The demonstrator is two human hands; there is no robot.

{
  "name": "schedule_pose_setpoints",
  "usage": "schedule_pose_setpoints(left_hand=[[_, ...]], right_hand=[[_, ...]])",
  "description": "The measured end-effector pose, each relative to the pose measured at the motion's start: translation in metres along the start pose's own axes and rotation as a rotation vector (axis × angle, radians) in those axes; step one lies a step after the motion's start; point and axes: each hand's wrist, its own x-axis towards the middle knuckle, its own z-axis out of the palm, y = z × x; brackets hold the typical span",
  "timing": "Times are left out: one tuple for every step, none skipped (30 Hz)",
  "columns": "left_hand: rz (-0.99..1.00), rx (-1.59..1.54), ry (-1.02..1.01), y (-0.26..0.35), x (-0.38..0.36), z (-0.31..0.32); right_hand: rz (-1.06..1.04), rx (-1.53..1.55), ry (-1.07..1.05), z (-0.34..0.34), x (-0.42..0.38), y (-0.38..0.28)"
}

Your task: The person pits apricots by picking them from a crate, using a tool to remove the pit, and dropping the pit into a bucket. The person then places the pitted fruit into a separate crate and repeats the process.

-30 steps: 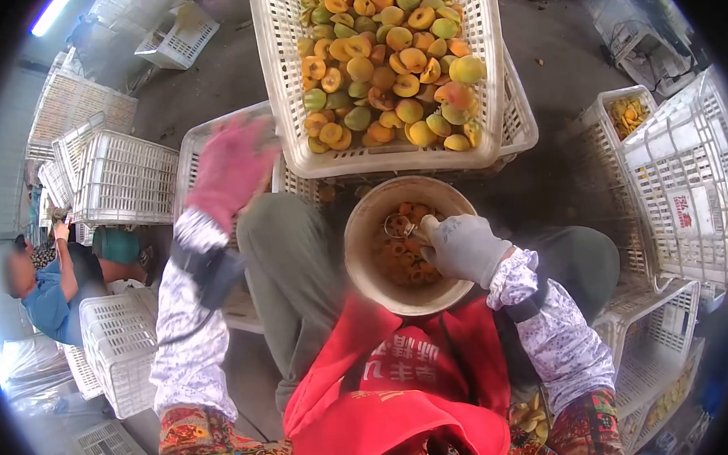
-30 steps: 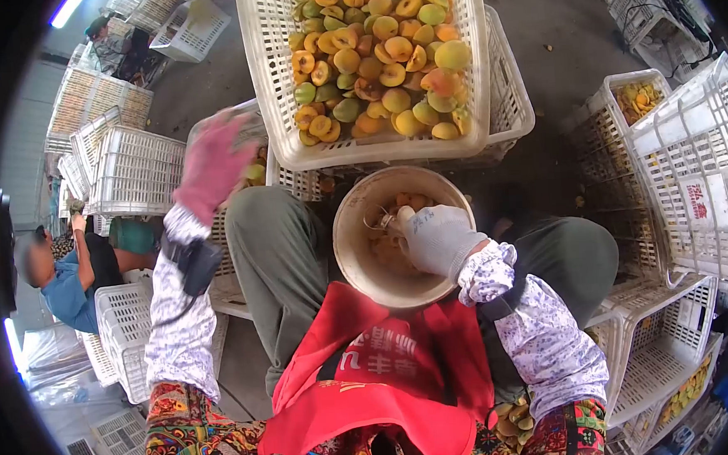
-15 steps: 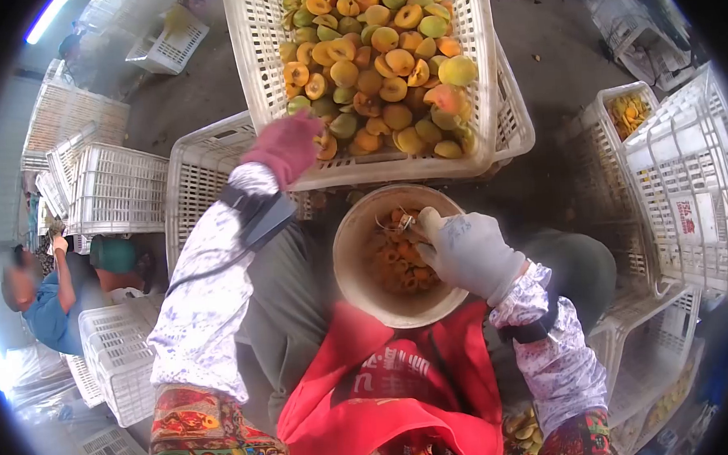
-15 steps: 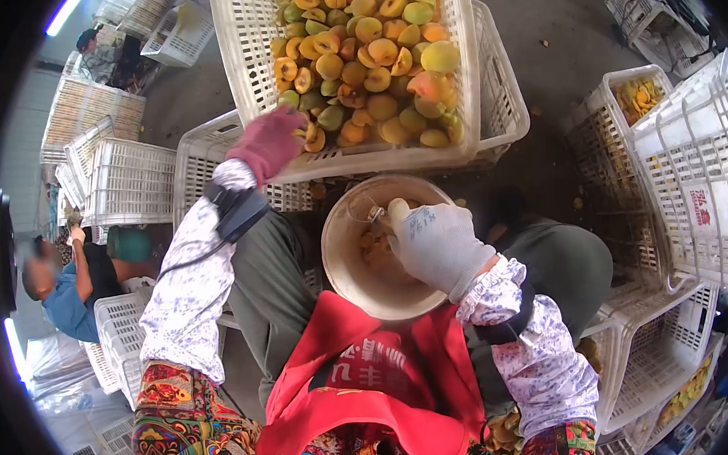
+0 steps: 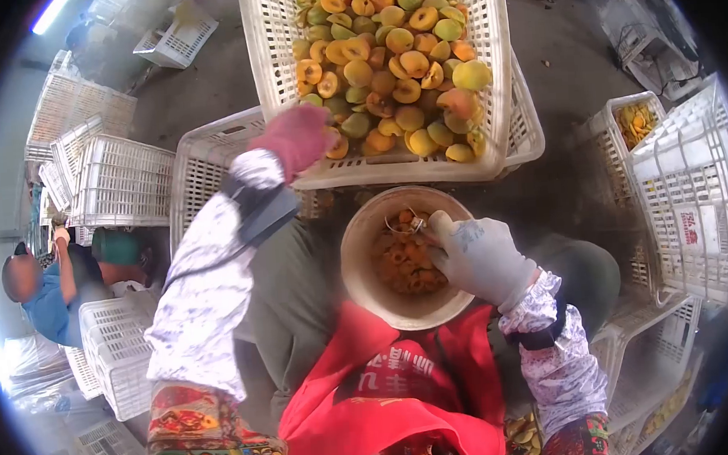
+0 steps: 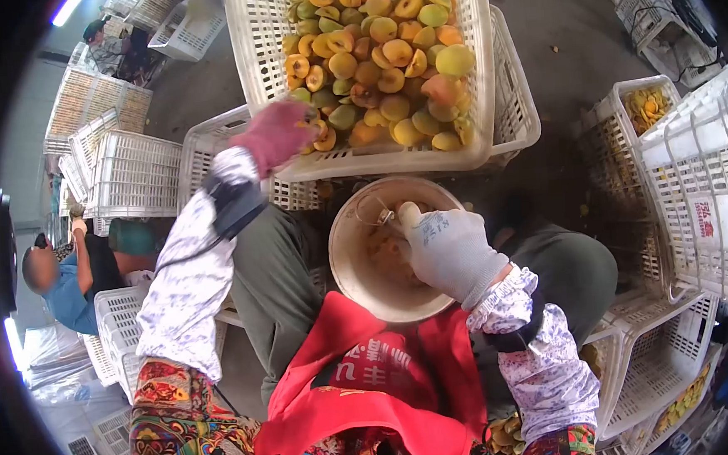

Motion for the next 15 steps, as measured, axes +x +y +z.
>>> schedule_pose_setpoints(left_hand=[[0.007, 0.04, 0.024, 0.003, 0.012, 0.015], [0.017, 0.082, 0.047, 0.004, 0.024, 0.028], [0.025, 0.08, 0.044, 0.003, 0.035, 0.035], [0.021, 0.119, 0.01, 0.001, 0.046, 0.041], [0.016, 0.16, -0.027, 0.002, 0.048, 0.042], [0.02, 0.164, -0.035, 0.0, 0.044, 0.042], [0.001, 0.024, -0.024, 0.002, 0.034, 0.03], [-0.018, -0.115, -0.008, 0.001, 0.026, 0.021], [-0.033, -0.218, -0.017, -0.006, 0.024, 0.022], [-0.031, -0.212, -0.011, -0.015, 0.02, 0.027], [0.239, -0.73, -0.009, -0.02, 0.012, 0.033], [0.521, -1.245, -0.01, -0.025, 0.004, 0.04], [0.537, -1.465, -0.151, -0.008, -0.02, 0.029], [0.545, -1.685, -0.298, 0.012, -0.043, 0.021], [0.55, -1.686, -0.29, 0.023, -0.051, 0.026]], right_hand=[[0.004, -0.004, -0.003, 0.0, 0.001, 0.001], [0.019, 0.003, -0.003, -0.001, 0.0, 0.003], [0.035, 0.012, -0.004, -0.003, 0.0, 0.004], [0.044, 0.013, -0.008, -0.005, 0.0, 0.005], [0.053, 0.01, 0.003, -0.007, 0.001, 0.006], [0.06, 0.007, 0.018, -0.008, 0.001, 0.006], [0.064, 0.011, 0.022, -0.007, 0.002, 0.007], [0.041, 0.03, 0.11, -0.005, 0.003, 0.009], [0.016, 0.048, 0.197, -0.004, 0.005, 0.01], [0.015, 0.048, 0.207, -0.001, 0.007, 0.01], [0.057, 0.142, 0.263, 0.002, 0.011, 0.011], [0.099, 0.235, 0.318, 0.002, 0.015, 0.01], [0.097, 0.231, 0.326, -0.008, 0.018, 0.007], [0.247, 0.557, 0.206, -0.023, 0.022, 0.001], [0.393, 0.879, 0.073, -0.031, 0.025, -0.004]])
